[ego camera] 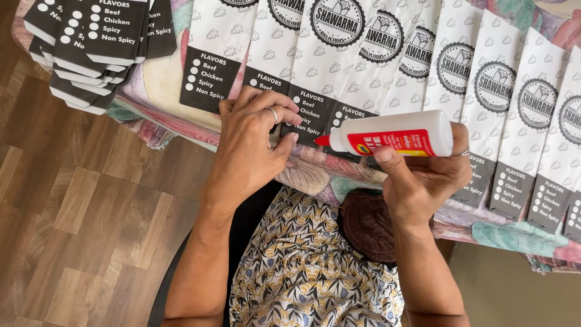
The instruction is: The person aligns printed flavor labels on white Shawarma paper bags, then applies glue from a bottle along the label edges and presses them down. The person repeats this process for multiple bags.
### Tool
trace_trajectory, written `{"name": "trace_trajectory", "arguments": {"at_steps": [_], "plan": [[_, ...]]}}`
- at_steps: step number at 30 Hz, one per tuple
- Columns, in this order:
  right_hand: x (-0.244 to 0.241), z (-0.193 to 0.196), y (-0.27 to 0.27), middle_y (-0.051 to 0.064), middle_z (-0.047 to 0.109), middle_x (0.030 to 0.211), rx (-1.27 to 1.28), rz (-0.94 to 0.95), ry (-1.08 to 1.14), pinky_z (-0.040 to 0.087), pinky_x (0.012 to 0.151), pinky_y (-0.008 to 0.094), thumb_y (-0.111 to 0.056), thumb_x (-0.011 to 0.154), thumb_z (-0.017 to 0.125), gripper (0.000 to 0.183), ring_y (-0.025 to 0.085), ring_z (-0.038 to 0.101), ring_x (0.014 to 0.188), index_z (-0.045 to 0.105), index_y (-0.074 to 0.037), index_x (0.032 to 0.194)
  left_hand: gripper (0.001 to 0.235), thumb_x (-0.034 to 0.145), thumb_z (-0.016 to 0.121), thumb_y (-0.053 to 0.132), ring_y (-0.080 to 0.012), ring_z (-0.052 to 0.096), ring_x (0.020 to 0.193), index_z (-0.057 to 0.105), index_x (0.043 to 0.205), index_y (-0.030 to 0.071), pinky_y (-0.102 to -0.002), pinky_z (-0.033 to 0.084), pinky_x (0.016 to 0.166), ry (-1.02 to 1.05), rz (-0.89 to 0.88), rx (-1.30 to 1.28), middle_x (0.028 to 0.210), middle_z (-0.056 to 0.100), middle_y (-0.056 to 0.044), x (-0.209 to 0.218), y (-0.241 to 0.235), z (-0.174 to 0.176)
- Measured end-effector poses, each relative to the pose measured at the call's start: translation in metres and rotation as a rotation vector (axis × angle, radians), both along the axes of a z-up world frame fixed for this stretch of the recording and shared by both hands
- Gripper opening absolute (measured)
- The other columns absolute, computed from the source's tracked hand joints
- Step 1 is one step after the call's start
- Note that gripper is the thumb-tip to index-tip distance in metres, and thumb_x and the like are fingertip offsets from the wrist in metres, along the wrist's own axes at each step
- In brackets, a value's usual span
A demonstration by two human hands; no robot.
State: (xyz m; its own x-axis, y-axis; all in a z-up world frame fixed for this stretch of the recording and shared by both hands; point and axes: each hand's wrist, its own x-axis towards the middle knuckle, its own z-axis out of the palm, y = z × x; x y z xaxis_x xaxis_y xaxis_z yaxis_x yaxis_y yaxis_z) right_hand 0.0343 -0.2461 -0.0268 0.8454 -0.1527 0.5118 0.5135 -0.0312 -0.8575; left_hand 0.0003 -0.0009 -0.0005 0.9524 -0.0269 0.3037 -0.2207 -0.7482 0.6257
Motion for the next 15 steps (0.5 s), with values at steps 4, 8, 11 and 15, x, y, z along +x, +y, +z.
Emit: {"name": "trace_trajectory", "arguments": {"at_steps": [4,8,11,15], "plan": [[-0.002,0.001,0.015,0.003,0.060,0.092,-0.036,0.079,0.008,0.050,0.062,0.027,-0.011,0.077,0.092,0.037,0.014,0.061,0.074,0.061,-0.004,0.096,0.023,0.080,0.084,0.014,-0.0200,0.054,0.107,0.075,0.102,0.012,-0.043,0.034,0.093,0.022,0.032,0.022,0.116,0.070,0.004,0.001,-0.002,-0.001],[-0.003,0.004,0.032,0.005,0.056,0.101,-0.130,0.066,-0.017,0.050,0.068,0.027,-0.012,0.079,0.091,0.032,0.017,0.058,0.083,0.066,-0.002,0.095,0.017,0.086,0.071,0.000,-0.0198,0.053,0.105,0.076,0.099,0.009,-0.041,0.032,0.089,-0.010,0.017,-0.019,0.113,0.071,0.004,0.000,-0.002,0.006],[-0.002,-0.003,0.040,0.004,0.054,0.102,-0.097,0.085,0.002,0.051,0.062,0.024,-0.009,0.077,0.093,0.030,0.015,0.060,0.083,0.067,-0.003,0.091,0.035,0.079,0.062,-0.013,-0.0205,0.052,0.106,0.076,0.101,0.011,-0.040,0.032,0.086,-0.030,0.002,0.015,0.115,0.069,0.004,-0.001,-0.001,0.005],[-0.001,0.002,0.025,0.007,0.065,0.096,-0.115,0.129,-0.019,0.056,0.067,0.028,-0.012,0.079,0.090,0.039,0.018,0.066,0.081,0.063,0.000,0.105,0.036,0.079,0.061,-0.015,-0.0209,0.053,0.107,0.075,0.101,0.010,-0.040,0.032,0.088,-0.026,-0.010,0.012,0.114,0.068,0.003,-0.002,0.000,0.008]]}}
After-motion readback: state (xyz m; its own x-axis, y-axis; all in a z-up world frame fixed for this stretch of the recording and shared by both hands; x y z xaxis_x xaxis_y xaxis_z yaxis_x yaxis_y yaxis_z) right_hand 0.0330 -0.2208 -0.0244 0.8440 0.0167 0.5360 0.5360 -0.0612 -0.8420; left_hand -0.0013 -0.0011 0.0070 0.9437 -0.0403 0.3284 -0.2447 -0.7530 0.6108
